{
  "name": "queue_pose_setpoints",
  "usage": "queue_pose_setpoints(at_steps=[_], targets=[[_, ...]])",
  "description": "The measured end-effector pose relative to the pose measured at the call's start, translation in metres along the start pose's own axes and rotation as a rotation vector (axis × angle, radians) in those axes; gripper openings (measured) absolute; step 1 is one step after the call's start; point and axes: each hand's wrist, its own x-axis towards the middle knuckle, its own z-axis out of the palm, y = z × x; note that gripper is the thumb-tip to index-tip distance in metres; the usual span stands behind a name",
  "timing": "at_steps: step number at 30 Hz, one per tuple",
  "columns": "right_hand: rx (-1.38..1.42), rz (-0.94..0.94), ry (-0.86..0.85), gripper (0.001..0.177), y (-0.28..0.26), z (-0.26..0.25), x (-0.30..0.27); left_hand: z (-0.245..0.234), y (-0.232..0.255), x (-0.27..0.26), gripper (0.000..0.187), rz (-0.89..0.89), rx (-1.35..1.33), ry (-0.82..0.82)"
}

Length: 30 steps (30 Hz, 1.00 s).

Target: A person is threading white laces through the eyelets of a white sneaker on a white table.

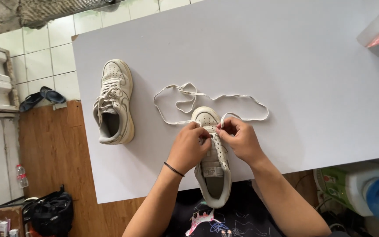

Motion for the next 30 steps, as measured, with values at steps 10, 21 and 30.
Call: queue_pose_setpoints(at_steps=[10, 21, 30], targets=[[-0.195, -0.123, 0.035, 0.018, -0.015, 0.002, -0.007, 0.019, -0.001, -0.007, 0.017, 0.072, 0.019, 0.177], [-0.226, -0.102, 0.023, 0.010, -0.001, 0.001, -0.004, 0.039, -0.008, -0.016, 0.016, 0.074, -0.027, 0.337], [-0.184, -0.135, -0.085, 0.012, 0.013, 0.003, 0.012, 0.047, -0.006, -0.030, 0.014, 0.022, 0.008, 0.428]])
